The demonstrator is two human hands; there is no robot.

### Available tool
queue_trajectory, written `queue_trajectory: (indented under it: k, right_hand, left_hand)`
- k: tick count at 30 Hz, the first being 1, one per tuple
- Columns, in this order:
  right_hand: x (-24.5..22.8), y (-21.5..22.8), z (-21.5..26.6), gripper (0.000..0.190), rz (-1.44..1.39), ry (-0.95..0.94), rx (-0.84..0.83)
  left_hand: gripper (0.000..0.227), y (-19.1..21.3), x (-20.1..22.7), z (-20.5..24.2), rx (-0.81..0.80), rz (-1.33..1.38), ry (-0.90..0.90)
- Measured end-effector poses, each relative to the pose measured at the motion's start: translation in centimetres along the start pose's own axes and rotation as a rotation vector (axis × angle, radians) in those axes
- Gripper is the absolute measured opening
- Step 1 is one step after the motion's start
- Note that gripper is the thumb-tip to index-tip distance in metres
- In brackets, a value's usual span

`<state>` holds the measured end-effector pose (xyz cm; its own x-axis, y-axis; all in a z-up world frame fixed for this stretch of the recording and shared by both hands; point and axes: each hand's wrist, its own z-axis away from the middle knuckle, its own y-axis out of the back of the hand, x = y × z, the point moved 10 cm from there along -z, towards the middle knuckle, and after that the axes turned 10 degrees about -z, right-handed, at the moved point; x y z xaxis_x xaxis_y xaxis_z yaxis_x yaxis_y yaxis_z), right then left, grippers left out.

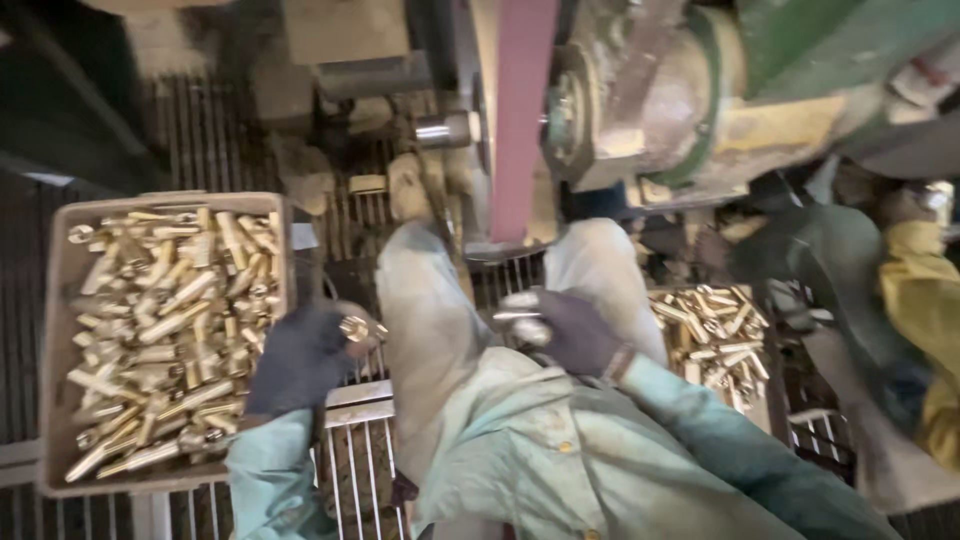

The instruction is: The person repeatedly picks up brass-colored metal parts from a bin and presses them against a moving belt sander to smooth or deburr the surfaces. After each part is processed, it is placed into a separate bin. The task is performed one at a time in a repetitive cycle.

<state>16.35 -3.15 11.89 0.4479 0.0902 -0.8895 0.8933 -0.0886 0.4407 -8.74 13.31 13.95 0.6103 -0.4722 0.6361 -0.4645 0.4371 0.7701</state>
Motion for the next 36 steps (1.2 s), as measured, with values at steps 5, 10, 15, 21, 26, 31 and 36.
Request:
queue_trajectory:
  k: [5,10,15,21,26,31,36]
  right_hand:
    - [-2.1,-4.1,-2.2,0.029,0.144,-0.045,-0.257]
    - [-3.7,-4.8,-3.0,0.042,0.294,0.059,-0.311]
    - [-2.8,-5.4,-2.7,0.031,0.386,0.045,-0.407]
    - [0.1,-5.5,-2.9,0.026,0.382,-0.148,-0.456]
    - [3.6,-6.5,-2.7,0.027,0.239,-0.377,-0.385]
    - [7.1,-7.1,-1.7,0.037,0.014,-0.55,-0.307]
    - [9.1,-7.2,-0.6,0.036,-0.142,-0.541,-0.242]
  left_hand:
    - [0.032,-7.7,6.9,-1.3,-0.337,-0.18,-0.193]
    - [0.039,-9.8,7.8,-2.2,-0.45,-0.236,-0.149]
    - [0.042,-11.5,7.0,-2.0,-0.442,-0.194,-0.13]
    - [0.051,-10.4,3.4,-0.2,-0.126,-0.019,-0.09]
    - [0.043,-11.0,2.0,0.7,-0.055,-0.115,-0.164]
    - [0.042,-12.2,2.4,0.0,-0.106,-0.272,-0.153]
    - [0.045,-11.9,2.2,0.3,0.007,-0.102,-0.201]
